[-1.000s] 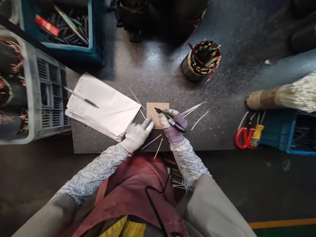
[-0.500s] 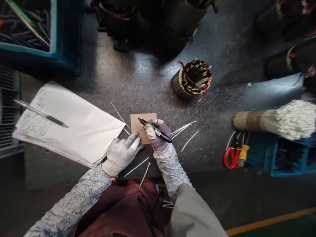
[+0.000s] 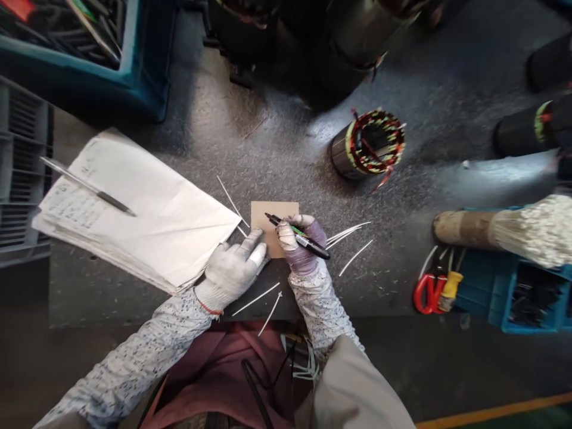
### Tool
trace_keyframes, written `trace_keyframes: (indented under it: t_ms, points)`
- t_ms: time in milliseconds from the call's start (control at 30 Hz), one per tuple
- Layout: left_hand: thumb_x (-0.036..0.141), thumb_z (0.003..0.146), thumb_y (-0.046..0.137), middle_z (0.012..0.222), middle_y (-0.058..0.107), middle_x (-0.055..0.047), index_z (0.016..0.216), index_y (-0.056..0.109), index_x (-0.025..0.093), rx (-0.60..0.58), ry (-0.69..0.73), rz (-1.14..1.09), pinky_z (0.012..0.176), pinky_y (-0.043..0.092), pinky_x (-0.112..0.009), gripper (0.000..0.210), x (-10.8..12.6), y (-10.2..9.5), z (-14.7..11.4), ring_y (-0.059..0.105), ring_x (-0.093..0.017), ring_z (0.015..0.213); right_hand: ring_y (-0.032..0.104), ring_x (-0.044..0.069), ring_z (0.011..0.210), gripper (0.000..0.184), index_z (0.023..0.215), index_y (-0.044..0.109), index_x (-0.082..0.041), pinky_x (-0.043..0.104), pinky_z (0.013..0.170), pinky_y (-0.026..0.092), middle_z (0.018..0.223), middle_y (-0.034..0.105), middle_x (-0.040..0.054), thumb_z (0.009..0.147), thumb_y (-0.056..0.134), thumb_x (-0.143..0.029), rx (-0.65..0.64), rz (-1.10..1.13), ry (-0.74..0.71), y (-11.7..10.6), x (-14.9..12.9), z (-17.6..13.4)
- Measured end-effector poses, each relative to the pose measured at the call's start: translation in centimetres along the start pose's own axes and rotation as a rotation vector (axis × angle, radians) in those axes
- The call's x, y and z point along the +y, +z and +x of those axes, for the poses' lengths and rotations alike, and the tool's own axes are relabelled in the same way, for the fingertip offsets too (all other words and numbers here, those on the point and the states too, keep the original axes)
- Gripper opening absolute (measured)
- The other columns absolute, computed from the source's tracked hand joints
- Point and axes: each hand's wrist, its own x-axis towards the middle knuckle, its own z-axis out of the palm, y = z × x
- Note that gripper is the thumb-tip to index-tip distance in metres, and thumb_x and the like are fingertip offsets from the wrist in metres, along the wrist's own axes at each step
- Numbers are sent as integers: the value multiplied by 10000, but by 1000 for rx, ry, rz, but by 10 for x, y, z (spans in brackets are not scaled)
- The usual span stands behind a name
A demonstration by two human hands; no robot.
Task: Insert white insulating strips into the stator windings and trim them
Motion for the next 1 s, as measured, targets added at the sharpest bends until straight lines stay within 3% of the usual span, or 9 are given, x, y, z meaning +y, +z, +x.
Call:
trace_keyframes:
  t_ms: [200,467,700,1000]
  points:
    - [248,925,577,1261,681,-83,998,711,223,-41,7,-11,562,365,-338,155,0,1,-1,621,-156,607,685,141,672,204,877,642,-212,273,649,583,773,690,-18,759,770,-317,-46,-172,-172,-14,5,-4]
    - [255,909,604,1249,687,-95,999,702,227,-62,11,-10,572,348,-345,136,-1,-1,0,595,-162,577,678,146,622,187,858,624,-222,272,588,567,732,686,-17,790,728,-362,-69,-254,-180,-12,-3,0]
    - [250,913,594,1259,682,-94,1006,699,229,-91,16,-1,563,341,-345,141,-1,-2,1,593,-158,575,703,170,727,157,887,636,-237,317,691,581,807,712,-19,771,733,-279,-142,-311,-227,-17,-6,-3]
    - [255,928,562,1332,635,-107,1096,685,241,-162,-2,-45,583,376,-349,208,0,-1,-3,615,-164,607,675,188,673,220,797,626,-234,344,679,571,709,680,1,764,718,-430,-168,-395,-131,-18,-8,-4]
